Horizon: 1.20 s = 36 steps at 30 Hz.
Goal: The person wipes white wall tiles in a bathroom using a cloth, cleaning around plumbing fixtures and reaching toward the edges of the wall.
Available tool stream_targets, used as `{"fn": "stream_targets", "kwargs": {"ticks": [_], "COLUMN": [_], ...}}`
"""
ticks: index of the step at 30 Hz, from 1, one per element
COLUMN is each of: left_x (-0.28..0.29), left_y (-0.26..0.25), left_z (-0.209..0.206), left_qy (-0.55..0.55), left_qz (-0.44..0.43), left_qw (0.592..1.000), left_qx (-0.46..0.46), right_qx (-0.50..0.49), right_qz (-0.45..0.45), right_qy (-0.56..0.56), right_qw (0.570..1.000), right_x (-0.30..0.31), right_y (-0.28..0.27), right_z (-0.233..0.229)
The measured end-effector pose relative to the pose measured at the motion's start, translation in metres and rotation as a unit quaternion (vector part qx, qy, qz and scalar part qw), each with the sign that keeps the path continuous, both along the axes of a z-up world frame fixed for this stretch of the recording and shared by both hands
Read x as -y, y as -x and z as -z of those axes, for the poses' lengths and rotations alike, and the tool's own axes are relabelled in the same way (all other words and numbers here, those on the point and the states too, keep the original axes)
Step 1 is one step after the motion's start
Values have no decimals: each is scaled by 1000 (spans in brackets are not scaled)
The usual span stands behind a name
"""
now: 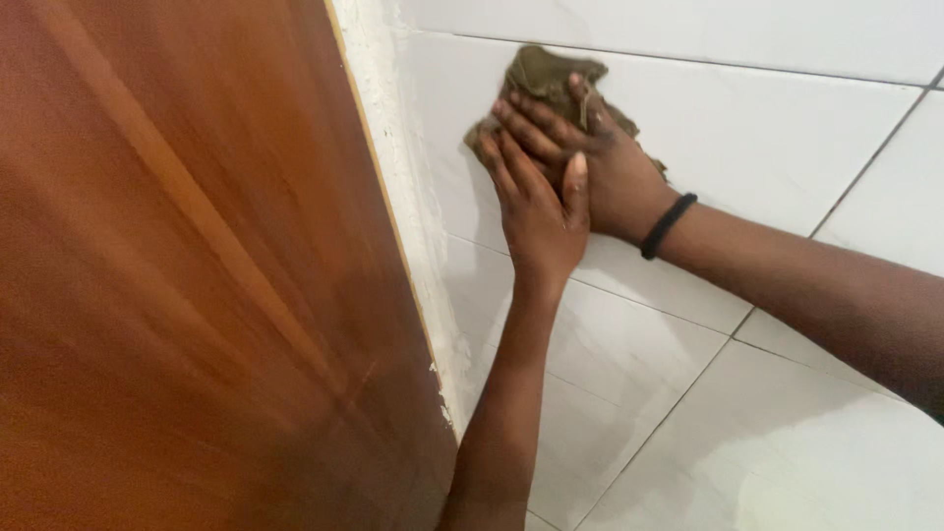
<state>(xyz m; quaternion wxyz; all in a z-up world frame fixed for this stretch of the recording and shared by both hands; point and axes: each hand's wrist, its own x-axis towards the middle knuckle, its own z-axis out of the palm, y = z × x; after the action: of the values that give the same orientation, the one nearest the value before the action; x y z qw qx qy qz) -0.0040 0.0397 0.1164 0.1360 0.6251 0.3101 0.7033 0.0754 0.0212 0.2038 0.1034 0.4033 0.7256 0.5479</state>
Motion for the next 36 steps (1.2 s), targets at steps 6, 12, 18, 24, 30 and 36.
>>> {"fn": "stream_targets", "kwargs": {"ticks": [6,12,18,24,30,36], "left_x": [-23,25,-25,-5,7,-8], "left_y": [24,13,18,30,12,-14], "left_z": [-8,38,-7,28,48,-30], "left_qy": [17,26,-31,28,13,-129], "left_qz": [-16,61,-32,45,41,39], "left_qw": [1000,996,994,992,990,988], "left_qx": [-19,-67,-97,-118,-137,-82], "right_qx": [-40,-109,-208,-170,-193,-245], "right_qz": [-14,18,-60,-16,-15,-4], "right_qy": [-13,83,12,33,86,-5], "right_qw": [999,990,976,985,977,969], "right_x": [-18,30,5,19,38,49], "right_y": [21,-11,-1,4,-17,-29], "right_z": [-7,52,15,46,62,-2]}}
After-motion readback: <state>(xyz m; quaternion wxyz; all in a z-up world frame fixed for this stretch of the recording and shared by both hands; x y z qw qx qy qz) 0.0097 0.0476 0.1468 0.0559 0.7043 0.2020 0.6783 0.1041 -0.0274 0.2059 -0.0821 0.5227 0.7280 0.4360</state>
